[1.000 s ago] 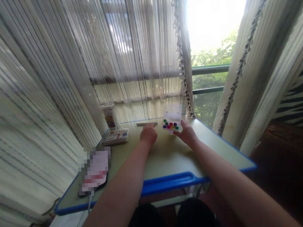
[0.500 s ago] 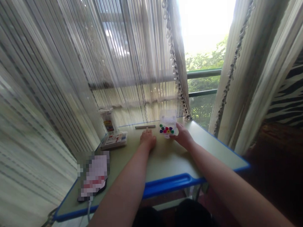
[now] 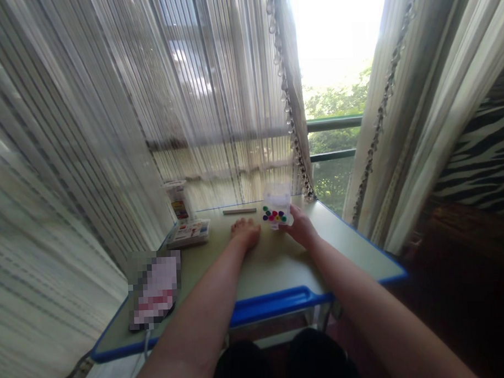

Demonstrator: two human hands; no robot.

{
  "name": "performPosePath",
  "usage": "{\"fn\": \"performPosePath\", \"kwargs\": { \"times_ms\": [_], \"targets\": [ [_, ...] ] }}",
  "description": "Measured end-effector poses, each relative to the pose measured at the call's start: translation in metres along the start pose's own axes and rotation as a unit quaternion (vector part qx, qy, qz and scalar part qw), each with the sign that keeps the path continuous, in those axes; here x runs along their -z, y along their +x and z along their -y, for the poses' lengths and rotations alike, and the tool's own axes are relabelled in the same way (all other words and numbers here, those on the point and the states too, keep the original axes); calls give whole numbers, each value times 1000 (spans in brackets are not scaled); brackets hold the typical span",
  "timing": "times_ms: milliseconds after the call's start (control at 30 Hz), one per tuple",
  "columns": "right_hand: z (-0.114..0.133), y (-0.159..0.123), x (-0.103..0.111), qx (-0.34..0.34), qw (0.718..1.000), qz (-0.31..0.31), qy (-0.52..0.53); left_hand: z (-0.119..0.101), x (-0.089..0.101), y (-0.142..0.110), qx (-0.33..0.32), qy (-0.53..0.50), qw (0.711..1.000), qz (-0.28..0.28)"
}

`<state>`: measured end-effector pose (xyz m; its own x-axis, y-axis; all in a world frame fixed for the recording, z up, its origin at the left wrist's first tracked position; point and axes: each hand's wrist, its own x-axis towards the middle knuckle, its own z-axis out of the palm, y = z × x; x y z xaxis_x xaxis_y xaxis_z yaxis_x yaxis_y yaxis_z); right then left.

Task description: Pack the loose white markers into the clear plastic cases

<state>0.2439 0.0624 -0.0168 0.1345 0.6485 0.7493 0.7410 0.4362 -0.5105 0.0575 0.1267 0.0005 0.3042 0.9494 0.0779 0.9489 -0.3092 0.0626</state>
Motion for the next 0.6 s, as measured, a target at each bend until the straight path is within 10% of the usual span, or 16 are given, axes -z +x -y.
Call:
{"fn": "performPosePath", "kwargs": {
  "times_ms": [600],
  "targets": [
    [0, -1, 0, -8, 1000, -5, 9, -1, 10, 15, -7, 2, 1000, -2]
  ]
}}
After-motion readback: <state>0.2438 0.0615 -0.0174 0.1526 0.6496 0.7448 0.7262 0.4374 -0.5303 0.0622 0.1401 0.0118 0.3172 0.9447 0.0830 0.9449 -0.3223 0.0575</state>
